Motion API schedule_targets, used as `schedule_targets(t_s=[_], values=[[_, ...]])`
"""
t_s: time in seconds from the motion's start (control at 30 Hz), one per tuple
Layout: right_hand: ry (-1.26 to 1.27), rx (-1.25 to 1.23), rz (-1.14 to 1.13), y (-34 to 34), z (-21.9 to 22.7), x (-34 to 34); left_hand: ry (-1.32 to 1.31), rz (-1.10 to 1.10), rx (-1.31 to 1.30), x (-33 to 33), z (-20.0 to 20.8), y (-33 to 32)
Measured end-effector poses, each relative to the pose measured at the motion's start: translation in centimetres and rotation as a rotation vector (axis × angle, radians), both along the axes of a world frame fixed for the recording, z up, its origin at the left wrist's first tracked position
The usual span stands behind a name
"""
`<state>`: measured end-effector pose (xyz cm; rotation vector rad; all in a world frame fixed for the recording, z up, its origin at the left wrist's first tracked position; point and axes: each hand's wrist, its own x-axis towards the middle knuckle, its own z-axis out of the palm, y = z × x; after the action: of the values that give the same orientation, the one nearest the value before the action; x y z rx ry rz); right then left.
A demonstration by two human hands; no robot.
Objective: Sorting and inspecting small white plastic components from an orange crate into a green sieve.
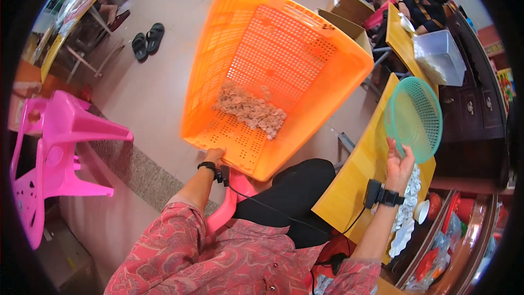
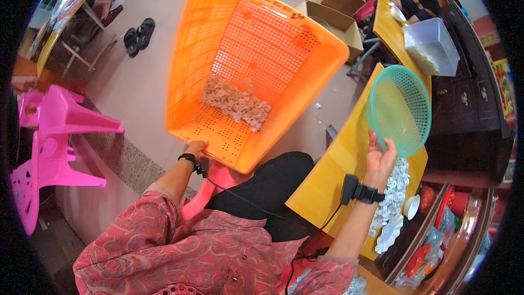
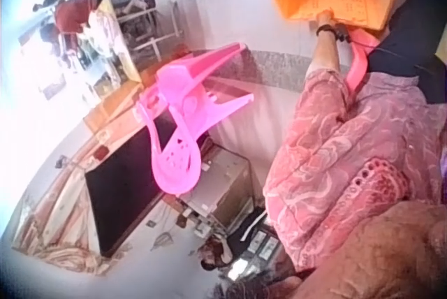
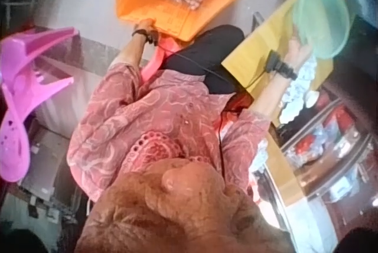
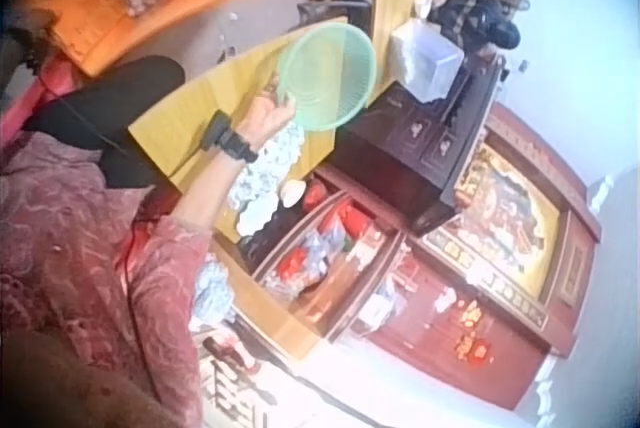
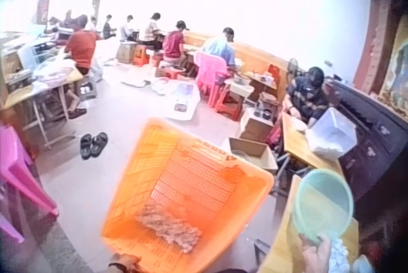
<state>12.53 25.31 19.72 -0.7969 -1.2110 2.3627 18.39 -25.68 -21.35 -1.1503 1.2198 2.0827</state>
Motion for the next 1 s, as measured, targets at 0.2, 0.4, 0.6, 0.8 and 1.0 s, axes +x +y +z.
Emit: schedule_targets(t_s=[0.2,0.4,0.6,0.8,1.0], values=[[-0.143,0.298,0.098,-10.5,4.8,3.9,-0.145,-0.126,-0.207,-0.6,-0.5,0.2],[-0.389,0.588,0.527,-15.4,5.4,4.7,-0.186,-0.098,-0.248,-2.4,6.3,4.9],[-0.439,0.972,0.710,-20.4,2.9,2.1,-0.097,0.168,-0.039,-0.7,3.0,1.7],[-0.275,1.529,0.599,-22.6,0.7,-1.5,-0.175,0.087,-0.180,-1.8,3.6,1.9],[-0.092,1.853,0.666,-24.9,-3.2,-7.3,-0.183,-0.053,-0.241,-1.1,1.5,0.4]])
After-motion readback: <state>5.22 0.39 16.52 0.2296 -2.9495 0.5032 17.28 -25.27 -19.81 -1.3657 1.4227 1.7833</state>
